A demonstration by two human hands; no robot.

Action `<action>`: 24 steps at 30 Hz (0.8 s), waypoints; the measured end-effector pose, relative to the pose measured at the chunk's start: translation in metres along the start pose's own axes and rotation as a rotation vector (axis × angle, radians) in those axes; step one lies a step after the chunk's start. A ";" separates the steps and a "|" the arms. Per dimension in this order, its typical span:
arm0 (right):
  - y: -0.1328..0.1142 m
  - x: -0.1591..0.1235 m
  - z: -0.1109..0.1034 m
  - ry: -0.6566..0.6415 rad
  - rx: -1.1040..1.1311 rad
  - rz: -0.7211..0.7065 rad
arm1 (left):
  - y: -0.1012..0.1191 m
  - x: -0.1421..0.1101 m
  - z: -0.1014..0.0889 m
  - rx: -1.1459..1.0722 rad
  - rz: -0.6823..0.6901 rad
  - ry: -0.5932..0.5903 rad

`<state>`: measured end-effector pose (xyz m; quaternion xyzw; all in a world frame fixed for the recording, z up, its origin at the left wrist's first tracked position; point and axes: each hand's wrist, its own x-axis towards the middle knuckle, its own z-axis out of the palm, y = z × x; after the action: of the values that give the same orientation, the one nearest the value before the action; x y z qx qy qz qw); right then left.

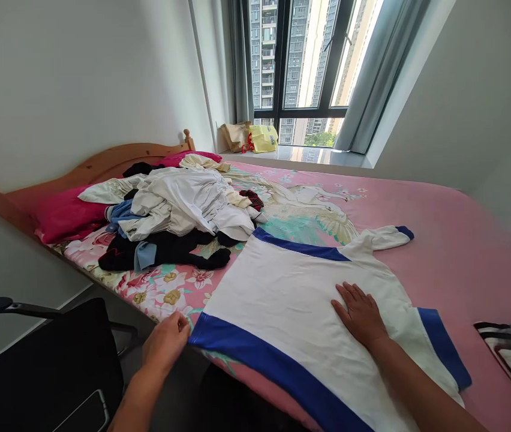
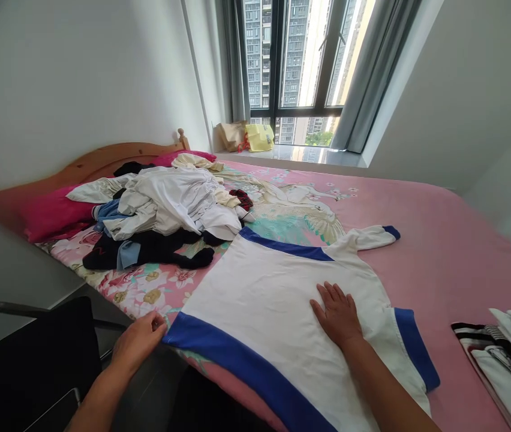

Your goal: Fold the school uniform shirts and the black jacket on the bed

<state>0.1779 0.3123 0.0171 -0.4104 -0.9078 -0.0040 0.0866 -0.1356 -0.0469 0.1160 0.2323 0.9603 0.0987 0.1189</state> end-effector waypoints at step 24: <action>-0.003 0.005 0.002 0.088 0.059 -0.017 | 0.168 0.115 0.074 0.120 0.869 0.003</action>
<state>0.1722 0.3146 0.0162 -0.3993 -0.9063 0.0038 0.1384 -0.1437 0.1639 0.0655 0.6210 0.7776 0.0840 0.0511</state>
